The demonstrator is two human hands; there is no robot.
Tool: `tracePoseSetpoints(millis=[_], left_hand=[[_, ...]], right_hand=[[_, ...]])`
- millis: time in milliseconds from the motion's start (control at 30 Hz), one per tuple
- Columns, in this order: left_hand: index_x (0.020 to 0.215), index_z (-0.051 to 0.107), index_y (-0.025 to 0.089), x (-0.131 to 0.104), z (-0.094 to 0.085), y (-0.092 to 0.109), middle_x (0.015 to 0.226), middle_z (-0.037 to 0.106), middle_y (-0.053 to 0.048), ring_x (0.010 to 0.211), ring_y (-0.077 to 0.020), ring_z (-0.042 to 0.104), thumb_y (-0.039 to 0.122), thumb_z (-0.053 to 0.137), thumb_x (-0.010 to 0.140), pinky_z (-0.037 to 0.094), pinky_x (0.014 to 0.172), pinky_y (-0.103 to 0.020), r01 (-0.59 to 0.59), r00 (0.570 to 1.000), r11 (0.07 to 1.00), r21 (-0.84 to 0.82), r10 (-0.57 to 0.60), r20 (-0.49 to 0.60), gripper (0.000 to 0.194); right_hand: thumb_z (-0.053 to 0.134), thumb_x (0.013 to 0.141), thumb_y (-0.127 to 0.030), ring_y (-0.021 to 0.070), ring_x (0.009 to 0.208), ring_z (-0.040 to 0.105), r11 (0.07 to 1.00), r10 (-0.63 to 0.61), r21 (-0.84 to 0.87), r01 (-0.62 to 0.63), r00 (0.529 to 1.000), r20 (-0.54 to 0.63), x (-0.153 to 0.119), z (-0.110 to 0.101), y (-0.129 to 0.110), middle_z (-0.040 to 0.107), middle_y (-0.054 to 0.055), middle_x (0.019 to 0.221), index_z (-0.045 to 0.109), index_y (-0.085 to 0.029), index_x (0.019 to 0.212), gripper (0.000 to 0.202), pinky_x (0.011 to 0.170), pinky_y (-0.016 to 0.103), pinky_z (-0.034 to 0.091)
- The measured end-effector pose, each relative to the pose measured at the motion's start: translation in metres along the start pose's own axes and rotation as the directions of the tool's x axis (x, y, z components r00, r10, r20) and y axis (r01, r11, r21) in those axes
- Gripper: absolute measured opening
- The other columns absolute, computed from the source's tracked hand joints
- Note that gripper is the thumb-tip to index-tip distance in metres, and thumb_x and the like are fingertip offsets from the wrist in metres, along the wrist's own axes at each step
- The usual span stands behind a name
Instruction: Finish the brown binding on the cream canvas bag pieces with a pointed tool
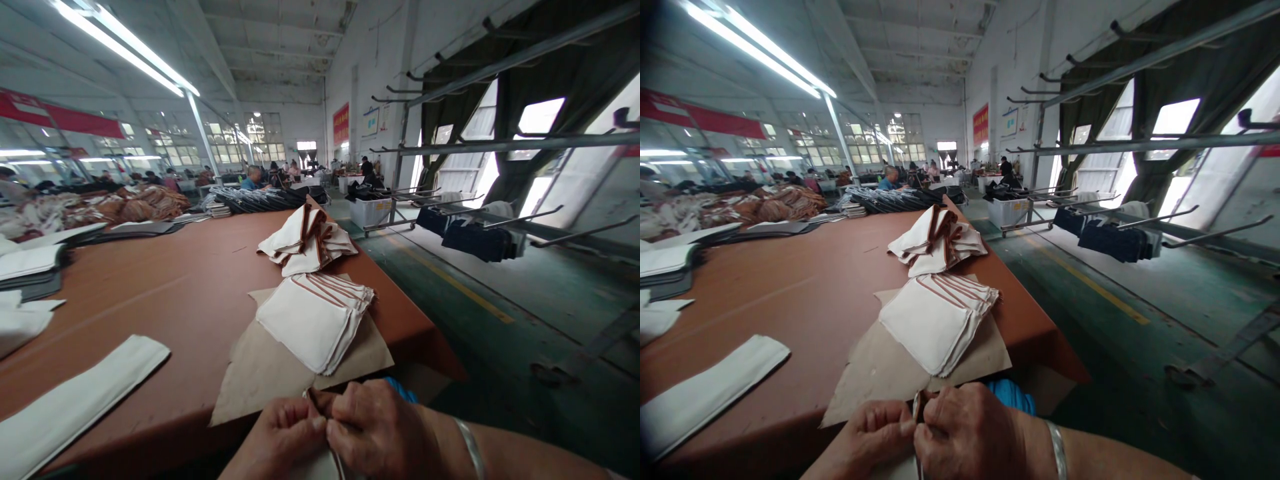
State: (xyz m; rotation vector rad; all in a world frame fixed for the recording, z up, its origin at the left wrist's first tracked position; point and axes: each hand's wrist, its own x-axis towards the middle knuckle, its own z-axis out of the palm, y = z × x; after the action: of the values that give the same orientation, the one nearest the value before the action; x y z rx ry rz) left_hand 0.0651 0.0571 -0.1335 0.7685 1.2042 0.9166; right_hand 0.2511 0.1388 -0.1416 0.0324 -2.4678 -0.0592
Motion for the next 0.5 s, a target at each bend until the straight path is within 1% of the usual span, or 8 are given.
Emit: tracePoseSetpoints(millis=[100, 167, 200, 233, 300, 333, 367, 500], left_hand=[[0.062, 0.051, 0.018, -0.002, -0.001, -0.001, 0.052, 0.043, 0.005, 0.045, -0.007, 0.031, 0.061, 0.077, 0.064, 0.018, 0.044, -0.022, -0.028, 0.999, 0.995, 0.095, 0.026, 0.023, 0.051], [0.064, 0.052, 0.017, -0.007, -0.001, 0.004, 0.053, 0.042, 0.005, 0.047, -0.007, 0.029, 0.066, 0.073, 0.067, 0.017, 0.044, -0.022, -0.078, 0.997, 0.969, 0.233, 0.075, 0.023, 0.053], [0.064, 0.053, 0.017, -0.01, -0.001, 0.008, 0.055, 0.042, 0.005, 0.049, -0.0074, 0.029, 0.066, 0.071, 0.069, 0.018, 0.045, -0.022, -0.105, 0.994, 0.944, 0.313, 0.105, 0.019, 0.053], [0.063, 0.053, 0.017, -0.013, 0.0, 0.013, 0.056, 0.042, 0.005, 0.051, -0.0081, 0.03, 0.067, 0.068, 0.072, 0.019, 0.045, -0.022, -0.133, 0.99, 0.911, 0.392, 0.138, 0.015, 0.053], [0.063, 0.053, 0.017, -0.018, 0.002, 0.022, 0.06, 0.042, 0.004, 0.055, -0.01, 0.034, 0.065, 0.062, 0.079, 0.023, 0.048, -0.022, -0.186, 0.979, 0.836, 0.516, 0.205, 0.021, 0.051], [0.062, 0.052, 0.017, -0.02, 0.004, 0.026, 0.062, 0.042, 0.004, 0.057, -0.0109, 0.036, 0.064, 0.059, 0.081, 0.025, 0.05, -0.022, -0.213, 0.972, 0.805, 0.554, 0.233, 0.035, 0.051], [0.062, 0.051, 0.017, -0.022, 0.006, 0.028, 0.062, 0.042, 0.003, 0.058, -0.0114, 0.036, 0.063, 0.057, 0.082, 0.027, 0.051, -0.022, -0.236, 0.966, 0.781, 0.578, 0.252, 0.054, 0.05], [0.064, 0.053, 0.017, -0.023, 0.008, 0.031, 0.064, 0.044, 0.003, 0.06, -0.0127, 0.039, 0.062, 0.051, 0.086, 0.029, 0.054, -0.023, -0.264, 0.956, 0.712, 0.65, 0.281, 0.081, 0.05]], right_hand=[[0.044, 0.092, -0.02, 0.016, 0.063, 0.049, 0.987, 0.028, 0.158, -0.023, 0.999, -0.029, -0.003, 0.003, -0.004, 0.058, 0.004, 0.072, 0.057, -0.017, 0.086, 0.014, 0.054, 0.027, 0.036], [0.042, 0.095, -0.027, 0.0147, 0.064, 0.051, 0.874, 0.225, 0.446, -0.192, 0.974, -0.022, -0.004, 0.0, -0.007, 0.057, 0.003, 0.072, 0.055, -0.018, 0.091, 0.017, 0.058, 0.025, 0.039], [0.041, 0.097, -0.032, 0.0138, 0.065, 0.051, 0.742, 0.365, 0.593, -0.312, 0.93, 0.033, -0.003, -0.002, -0.007, 0.058, 0.003, 0.074, 0.054, -0.017, 0.096, 0.02, 0.06, 0.024, 0.041], [0.04, 0.099, -0.036, 0.013, 0.065, 0.052, 0.573, 0.489, 0.703, -0.422, 0.864, 0.12, -0.002, -0.005, -0.006, 0.058, 0.002, 0.076, 0.054, -0.016, 0.1, 0.025, 0.062, 0.024, 0.042], [0.039, 0.1, -0.047, 0.0118, 0.065, 0.051, 0.257, 0.6, 0.782, -0.568, 0.728, 0.331, 0.002, -0.01, -0.002, 0.057, 0.002, 0.075, 0.055, -0.013, 0.102, 0.037, 0.061, 0.022, 0.041], [0.039, 0.099, -0.052, 0.0116, 0.065, 0.05, 0.164, 0.588, 0.782, -0.602, 0.696, 0.412, 0.004, -0.012, 0.002, 0.056, 0.002, 0.074, 0.058, -0.012, 0.099, 0.044, 0.06, 0.022, 0.04], [0.041, 0.098, -0.056, 0.0115, 0.065, 0.049, 0.116, 0.552, 0.774, -0.622, 0.688, 0.47, 0.006, -0.014, 0.007, 0.056, 0.002, 0.073, 0.061, -0.011, 0.094, 0.05, 0.06, 0.022, 0.039], [0.056, 0.087, -0.063, 0.0096, 0.062, 0.043, 0.119, 0.384, 0.732, -0.671, 0.711, 0.589, 0.014, -0.017, 0.02, 0.05, -0.002, 0.066, 0.062, -0.011, 0.073, 0.054, 0.056, 0.02, 0.035]])
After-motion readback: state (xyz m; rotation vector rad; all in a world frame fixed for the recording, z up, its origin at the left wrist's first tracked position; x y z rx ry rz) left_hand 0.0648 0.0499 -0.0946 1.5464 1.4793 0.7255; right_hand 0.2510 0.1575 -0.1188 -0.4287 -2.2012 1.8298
